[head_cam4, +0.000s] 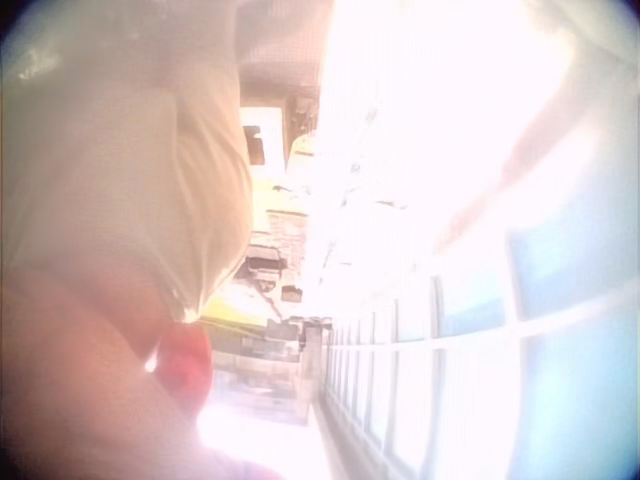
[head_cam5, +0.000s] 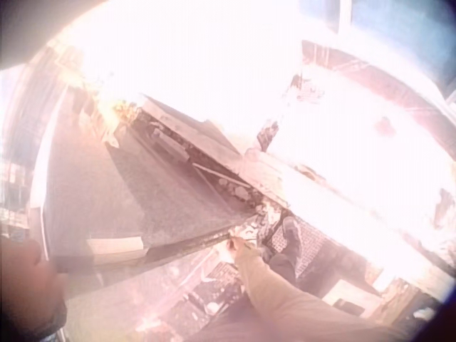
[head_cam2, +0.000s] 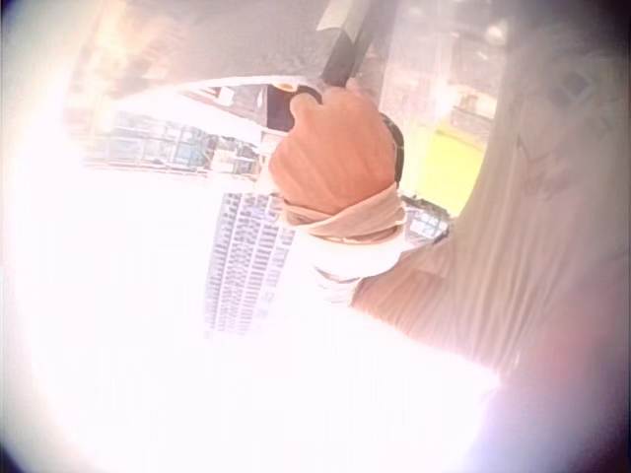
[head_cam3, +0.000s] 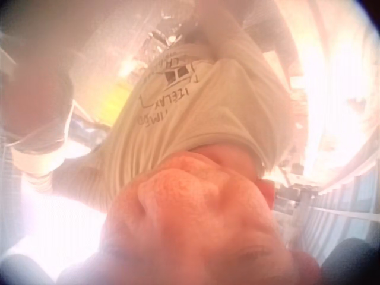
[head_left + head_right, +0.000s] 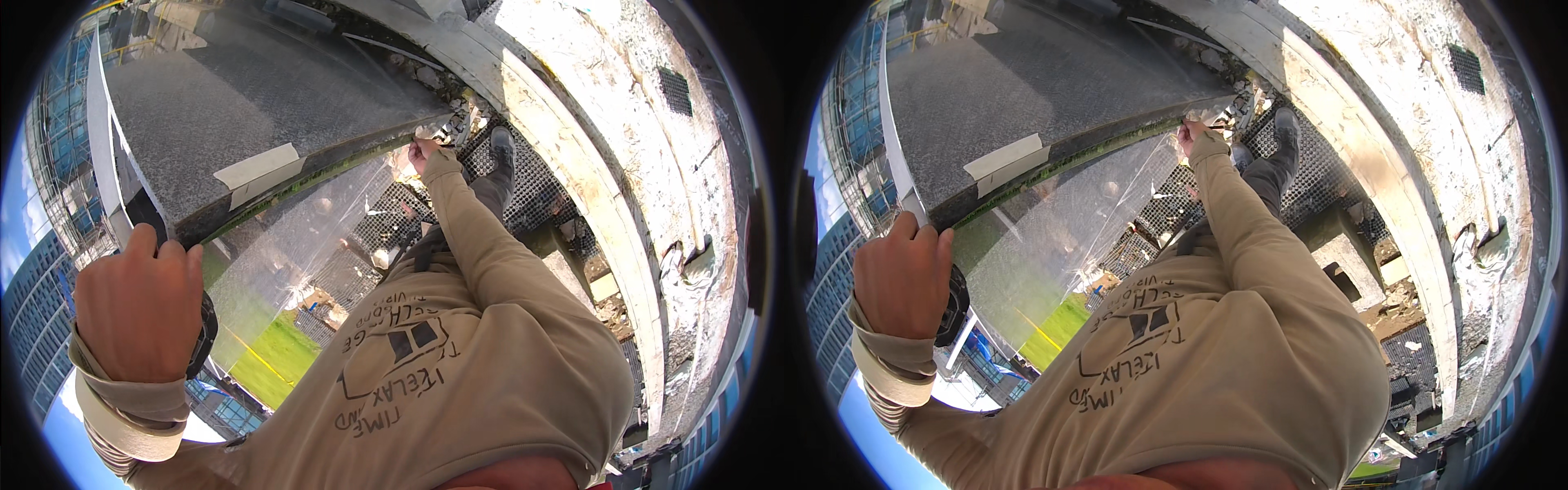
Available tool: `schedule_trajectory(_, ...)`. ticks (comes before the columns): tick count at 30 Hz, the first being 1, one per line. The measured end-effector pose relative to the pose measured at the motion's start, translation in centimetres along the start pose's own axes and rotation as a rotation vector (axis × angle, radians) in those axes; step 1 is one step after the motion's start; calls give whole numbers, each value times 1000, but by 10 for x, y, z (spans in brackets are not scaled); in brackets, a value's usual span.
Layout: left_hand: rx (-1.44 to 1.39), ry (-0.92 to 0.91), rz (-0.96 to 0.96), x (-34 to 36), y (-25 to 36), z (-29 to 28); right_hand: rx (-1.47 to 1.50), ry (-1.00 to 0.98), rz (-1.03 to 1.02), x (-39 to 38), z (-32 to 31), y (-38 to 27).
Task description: The person measures a large dark stone tile with a tape measure and marks it with a pencil. The person repeats this process on multiple edges of the tile.
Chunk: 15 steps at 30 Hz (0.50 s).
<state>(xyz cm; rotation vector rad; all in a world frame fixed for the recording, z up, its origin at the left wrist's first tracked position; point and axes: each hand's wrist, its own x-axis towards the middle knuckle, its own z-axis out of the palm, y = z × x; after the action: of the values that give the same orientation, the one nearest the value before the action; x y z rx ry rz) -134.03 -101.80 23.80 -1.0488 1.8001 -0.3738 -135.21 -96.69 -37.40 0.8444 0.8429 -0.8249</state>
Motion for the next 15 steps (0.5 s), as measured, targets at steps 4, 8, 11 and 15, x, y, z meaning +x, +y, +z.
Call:
schedule_trajectory(4,6,-71,25,3,1,-9,44,83,50,-25,-8,4)
schedule_trajectory(8,-97,-66,35,3,-3,-32,-76,42,-172,-49,4,-47)
schedule_trajectory(11,-199,-160,-71,7,-13,-42,-247,-60,-237,-54,26,-103)
schedule_trajectory(15,-365,-276,-29,25,-37,-47,-648,-68,-38,-34,61,-110)
